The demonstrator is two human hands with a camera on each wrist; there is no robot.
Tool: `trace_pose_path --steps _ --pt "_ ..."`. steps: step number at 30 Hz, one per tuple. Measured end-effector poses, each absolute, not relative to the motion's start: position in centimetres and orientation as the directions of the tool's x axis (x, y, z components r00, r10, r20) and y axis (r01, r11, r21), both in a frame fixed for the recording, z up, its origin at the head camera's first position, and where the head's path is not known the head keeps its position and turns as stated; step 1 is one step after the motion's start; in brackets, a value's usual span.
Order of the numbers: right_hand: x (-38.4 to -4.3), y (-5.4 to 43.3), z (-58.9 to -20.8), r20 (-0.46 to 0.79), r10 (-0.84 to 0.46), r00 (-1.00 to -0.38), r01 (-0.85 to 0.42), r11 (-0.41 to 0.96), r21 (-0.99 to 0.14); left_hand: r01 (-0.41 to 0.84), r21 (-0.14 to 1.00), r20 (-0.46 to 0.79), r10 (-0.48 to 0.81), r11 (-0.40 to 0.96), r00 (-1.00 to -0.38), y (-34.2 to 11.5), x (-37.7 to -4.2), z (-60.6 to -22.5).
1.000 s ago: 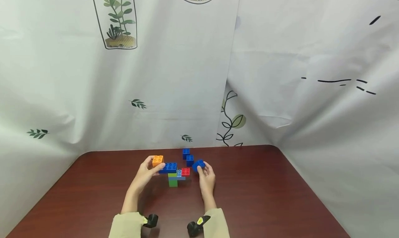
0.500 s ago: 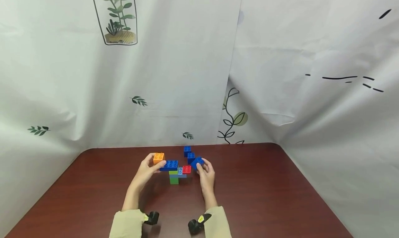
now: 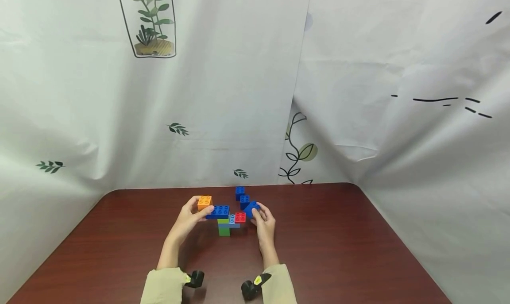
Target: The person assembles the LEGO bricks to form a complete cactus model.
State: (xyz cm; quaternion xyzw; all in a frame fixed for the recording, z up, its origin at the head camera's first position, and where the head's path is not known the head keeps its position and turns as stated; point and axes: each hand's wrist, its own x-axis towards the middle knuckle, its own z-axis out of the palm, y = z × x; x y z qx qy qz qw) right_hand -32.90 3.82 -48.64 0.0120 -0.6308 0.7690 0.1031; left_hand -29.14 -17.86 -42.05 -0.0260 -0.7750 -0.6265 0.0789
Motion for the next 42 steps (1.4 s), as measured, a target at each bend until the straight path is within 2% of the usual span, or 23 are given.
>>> trace_pose_path --steps 5,12,20,27,36,42 --pt "-32.9 3.9 -48.4 0.125 0.121 -0.985 -0.147 -0.195 -0.970 0.138 0.966 0.155 -0.065 0.218 -0.986 -17.8 -29.1 -42.0" --pt "-33.1 4.3 -48.3 0.059 0.109 -0.992 -0.090 -0.313 -0.945 0.137 0.968 0.152 -0.057 0.211 -0.987 -17.8 -29.2 -42.1" --pt "-33.1 4.6 -48.4 0.061 0.051 -0.997 -0.075 -0.342 -0.937 0.142 0.966 0.158 -0.058 0.214 -0.986 -17.8 -29.2 -42.3" --pt "-33.2 4.9 -48.0 0.001 -0.046 -0.999 0.023 -0.528 -0.849 0.137 0.965 0.154 -0.062 0.222 -0.986 -17.8 -29.4 -42.4" --pt "-33.3 4.8 -48.0 0.018 -0.135 -0.991 0.050 -0.486 -0.872 0.138 0.966 0.155 -0.063 0.218 -0.986 -17.8 -29.4 -42.2" --pt "-33.1 4.7 -47.9 0.059 -0.185 -0.981 0.054 -0.554 -0.831 0.139 0.965 0.157 -0.064 0.221 -0.986 -17.8 -29.3 -42.3"
